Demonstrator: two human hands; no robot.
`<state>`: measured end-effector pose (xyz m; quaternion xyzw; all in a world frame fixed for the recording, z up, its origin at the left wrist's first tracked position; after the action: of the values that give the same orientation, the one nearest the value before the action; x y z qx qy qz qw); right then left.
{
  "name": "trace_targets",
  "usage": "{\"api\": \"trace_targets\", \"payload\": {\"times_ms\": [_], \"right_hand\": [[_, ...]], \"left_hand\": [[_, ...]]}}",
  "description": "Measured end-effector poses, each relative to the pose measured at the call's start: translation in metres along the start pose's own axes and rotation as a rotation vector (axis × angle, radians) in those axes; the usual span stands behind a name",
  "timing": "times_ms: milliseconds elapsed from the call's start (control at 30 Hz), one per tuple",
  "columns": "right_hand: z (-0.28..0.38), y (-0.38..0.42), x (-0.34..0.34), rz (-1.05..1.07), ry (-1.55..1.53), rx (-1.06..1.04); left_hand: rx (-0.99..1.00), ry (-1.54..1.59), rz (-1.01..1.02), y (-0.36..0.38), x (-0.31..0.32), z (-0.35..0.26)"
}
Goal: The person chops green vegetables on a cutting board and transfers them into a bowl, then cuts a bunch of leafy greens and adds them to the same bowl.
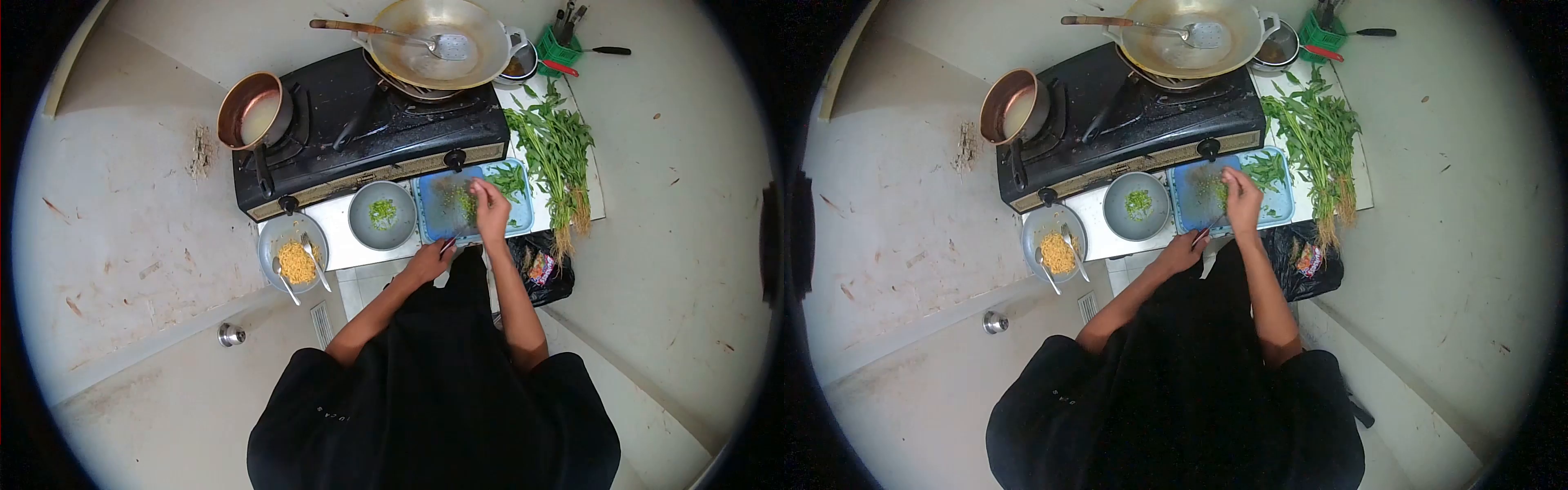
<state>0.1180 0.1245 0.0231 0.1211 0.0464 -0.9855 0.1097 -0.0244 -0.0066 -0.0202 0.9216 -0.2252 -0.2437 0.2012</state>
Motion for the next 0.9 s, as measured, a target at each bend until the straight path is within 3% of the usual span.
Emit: {"api": "trace_targets", "payload": {"times_ms": [233, 300, 367, 500, 600, 733, 800, 900], "right_hand": [[-0.013, 0.003, -0.009, -0.059, 0.175, 0.031], [-0.010, 0.003, -0.003, -0.024, 0.329, -0.083], [-0.019, 0.001, 0.006, 0.073, 0.297, -0.032], [-0.058, 0.004, 0.033, 0.196, 0.521, -0.035], [-0.063, 0.008, 0.052, 0.210, 0.758, -0.036], [-0.050, 0.009, 0.060, 0.203, 0.645, -0.026], [-0.039, 0.012, 0.058, 0.265, 0.288, 0.070], [-0.025, 0.012, 0.048, 0.265, 0.167, 0.079]], "left_hand": [[-0.107, 0.017, -0.153, -0.003, -0.009, 0.000], [-0.140, 0.077, -0.210, 0.003, -0.012, 0.000], [-0.122, 0.104, -0.255, 0.009, -0.013, -0.001], [-0.144, 0.079, -0.440, 0.014, -0.015, 0.007], [-0.225, 0.051, -0.441, 0.013, -0.012, 0.007], [-0.278, 0.000, -0.409, 0.011, -0.004, 0.005], [-0.252, 0.004, -0.378, 0.008, -0.001, 0.004], [-0.207, 0.023, -0.354, 0.003, -0.002, 0.002]]}}
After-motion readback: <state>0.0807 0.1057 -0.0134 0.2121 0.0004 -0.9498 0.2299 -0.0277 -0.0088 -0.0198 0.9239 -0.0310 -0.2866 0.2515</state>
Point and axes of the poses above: each hand's wrist, its own y-axis away from the middle knuckle, its own x-axis out of the palm, z = x × y, the point moved 2 cm from there along -y, towards the middle knuckle, and after that the axes turned 13 degrees about z, right-handed, at the moved point
